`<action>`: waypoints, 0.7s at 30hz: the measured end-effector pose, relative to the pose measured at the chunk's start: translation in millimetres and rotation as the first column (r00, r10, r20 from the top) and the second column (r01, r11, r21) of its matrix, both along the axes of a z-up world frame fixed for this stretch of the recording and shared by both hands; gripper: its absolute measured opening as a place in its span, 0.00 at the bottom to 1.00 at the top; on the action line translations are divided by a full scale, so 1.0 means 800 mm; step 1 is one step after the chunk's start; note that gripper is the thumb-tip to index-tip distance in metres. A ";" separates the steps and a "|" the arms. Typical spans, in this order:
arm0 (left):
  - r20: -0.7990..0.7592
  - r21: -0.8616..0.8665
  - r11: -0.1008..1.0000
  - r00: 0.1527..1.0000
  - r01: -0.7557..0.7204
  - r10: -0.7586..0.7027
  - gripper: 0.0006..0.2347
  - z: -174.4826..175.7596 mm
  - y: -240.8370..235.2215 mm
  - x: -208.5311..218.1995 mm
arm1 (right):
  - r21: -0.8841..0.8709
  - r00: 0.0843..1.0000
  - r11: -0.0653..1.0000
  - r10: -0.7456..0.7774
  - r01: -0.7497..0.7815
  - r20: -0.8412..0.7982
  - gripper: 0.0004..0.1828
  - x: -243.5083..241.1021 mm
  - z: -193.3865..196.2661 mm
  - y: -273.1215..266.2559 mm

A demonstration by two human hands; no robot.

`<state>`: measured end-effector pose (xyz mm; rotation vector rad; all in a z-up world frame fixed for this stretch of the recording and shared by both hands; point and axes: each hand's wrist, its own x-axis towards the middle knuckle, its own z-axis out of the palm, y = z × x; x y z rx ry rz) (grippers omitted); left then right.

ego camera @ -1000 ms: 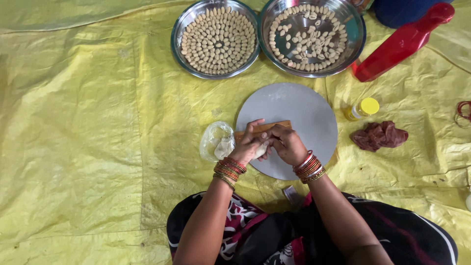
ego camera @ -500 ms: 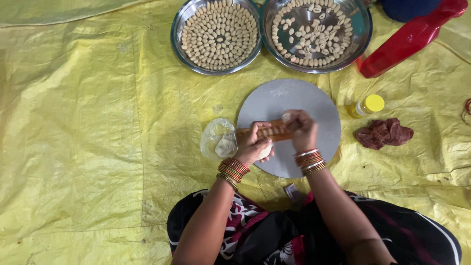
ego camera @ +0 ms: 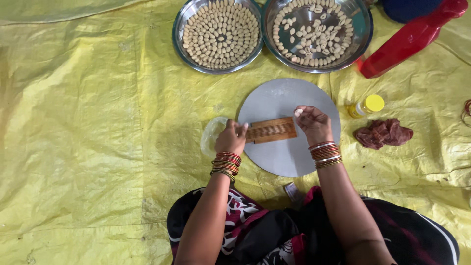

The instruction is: The person kneads a ball of dough on a round board, then rolls small pieces into balls. They press each ball onto a grooved wooden tool to create ridged dumplings and place them into a metal tray.

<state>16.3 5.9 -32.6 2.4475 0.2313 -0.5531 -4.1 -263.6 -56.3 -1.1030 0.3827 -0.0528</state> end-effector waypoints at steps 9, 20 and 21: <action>-0.134 0.266 0.963 0.991 0.050 -0.014 0.27 0.016 0.001 -0.007 | -0.195 0.998 0.980 0.020 -0.031 -0.060 0.11 -0.003 0.009 0.013; -0.074 0.099 0.995 0.997 -0.030 0.038 0.21 -0.005 0.010 -0.004 | -0.314 0.984 0.933 0.171 -0.177 -0.046 0.04 0.006 -0.064 0.014; -0.080 0.097 0.995 0.996 -0.033 0.041 0.21 -0.008 0.010 -0.004 | -0.295 0.983 0.939 0.164 -0.179 -0.078 0.04 0.007 -0.070 0.015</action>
